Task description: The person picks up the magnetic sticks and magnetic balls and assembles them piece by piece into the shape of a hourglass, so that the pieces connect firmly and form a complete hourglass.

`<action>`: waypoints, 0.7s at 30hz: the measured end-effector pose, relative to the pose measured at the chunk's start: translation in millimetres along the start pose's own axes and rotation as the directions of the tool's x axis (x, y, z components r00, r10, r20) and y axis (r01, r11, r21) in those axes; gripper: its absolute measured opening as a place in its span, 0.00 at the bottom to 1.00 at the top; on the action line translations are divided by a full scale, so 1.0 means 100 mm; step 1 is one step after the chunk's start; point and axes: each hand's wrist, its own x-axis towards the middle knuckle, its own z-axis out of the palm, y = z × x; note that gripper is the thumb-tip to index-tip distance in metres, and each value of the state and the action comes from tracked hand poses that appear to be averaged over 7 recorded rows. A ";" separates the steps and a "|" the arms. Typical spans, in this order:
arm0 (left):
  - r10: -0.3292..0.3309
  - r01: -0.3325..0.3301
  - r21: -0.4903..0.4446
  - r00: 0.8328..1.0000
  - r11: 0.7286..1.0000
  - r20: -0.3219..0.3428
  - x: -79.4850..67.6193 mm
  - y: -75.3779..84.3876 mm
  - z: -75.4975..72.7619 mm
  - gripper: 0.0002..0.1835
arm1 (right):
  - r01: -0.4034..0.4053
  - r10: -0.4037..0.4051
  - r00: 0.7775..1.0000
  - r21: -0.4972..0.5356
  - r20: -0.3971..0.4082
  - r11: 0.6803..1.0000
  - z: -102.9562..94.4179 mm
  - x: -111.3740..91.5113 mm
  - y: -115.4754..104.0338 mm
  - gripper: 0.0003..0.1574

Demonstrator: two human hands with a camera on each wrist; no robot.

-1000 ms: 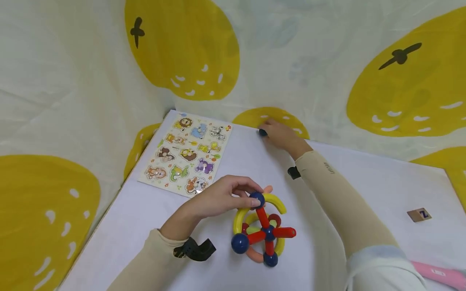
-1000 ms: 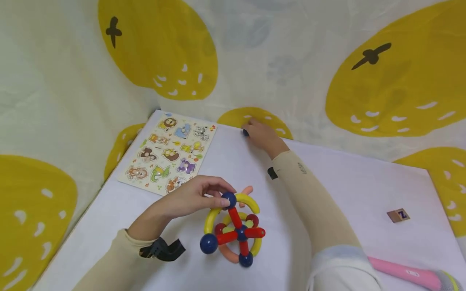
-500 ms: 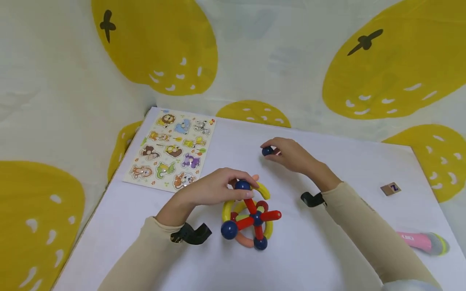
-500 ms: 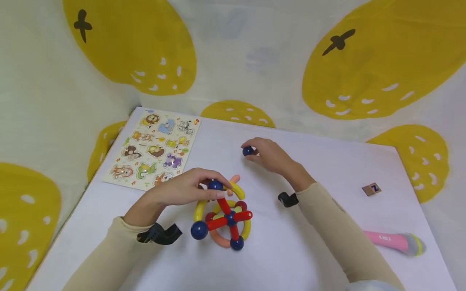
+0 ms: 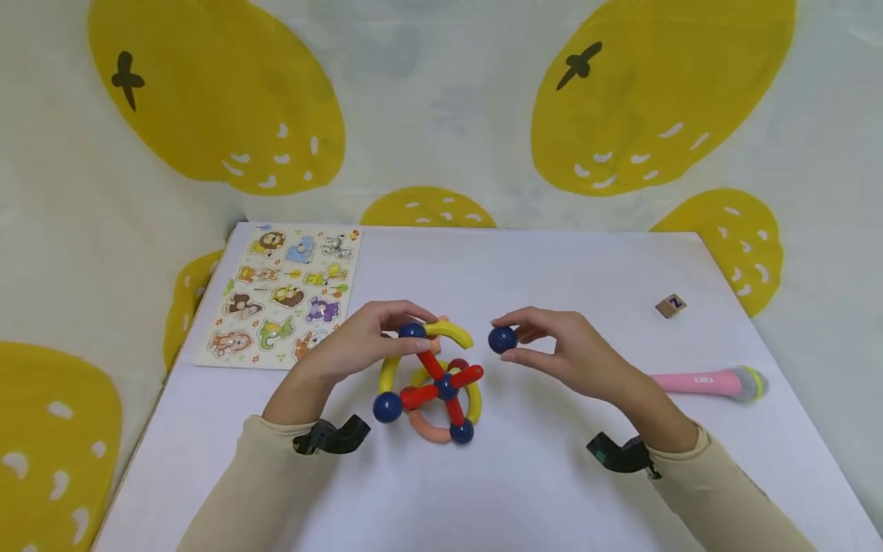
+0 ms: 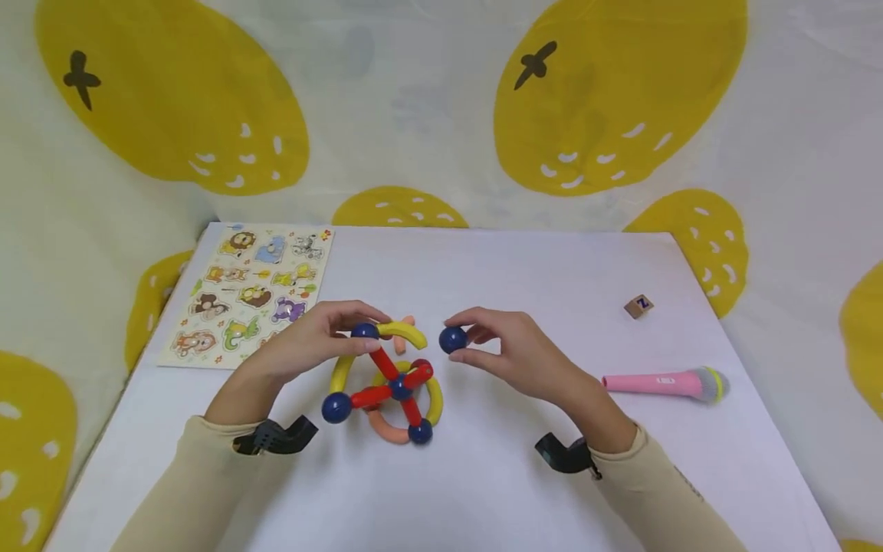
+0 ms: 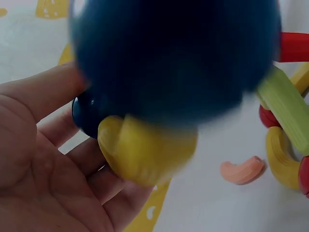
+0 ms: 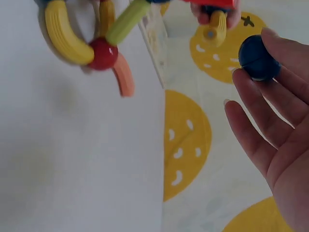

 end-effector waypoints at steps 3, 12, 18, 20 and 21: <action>0.010 -0.010 -0.018 1.000 1.000 -0.006 -0.01 0.00 0.00 0.17 | 0.031 -0.032 0.999 0.040 0.011 0.999 0.06 -0.02 -0.03 0.27; 0.067 -0.067 -0.006 0.997 0.998 0.029 -0.03 0.02 0.01 0.14 | 0.051 -0.056 0.997 0.116 0.046 0.992 0.14 0.05 0.02 0.26; 0.059 -0.059 0.011 0.998 0.998 0.016 -0.04 0.01 0.01 0.16 | -0.062 0.003 0.986 0.356 0.164 0.933 0.26 0.15 0.18 0.24; 0.056 -0.056 0.019 0.998 0.998 0.012 -0.04 0.02 0.02 0.16 | -0.111 0.012 0.977 0.458 0.213 0.882 0.28 0.16 0.21 0.22; 0.056 -0.057 0.027 0.998 0.998 0.009 -0.03 0.03 0.03 0.16 | -0.124 0.010 0.974 0.493 0.227 0.861 0.28 0.16 0.22 0.21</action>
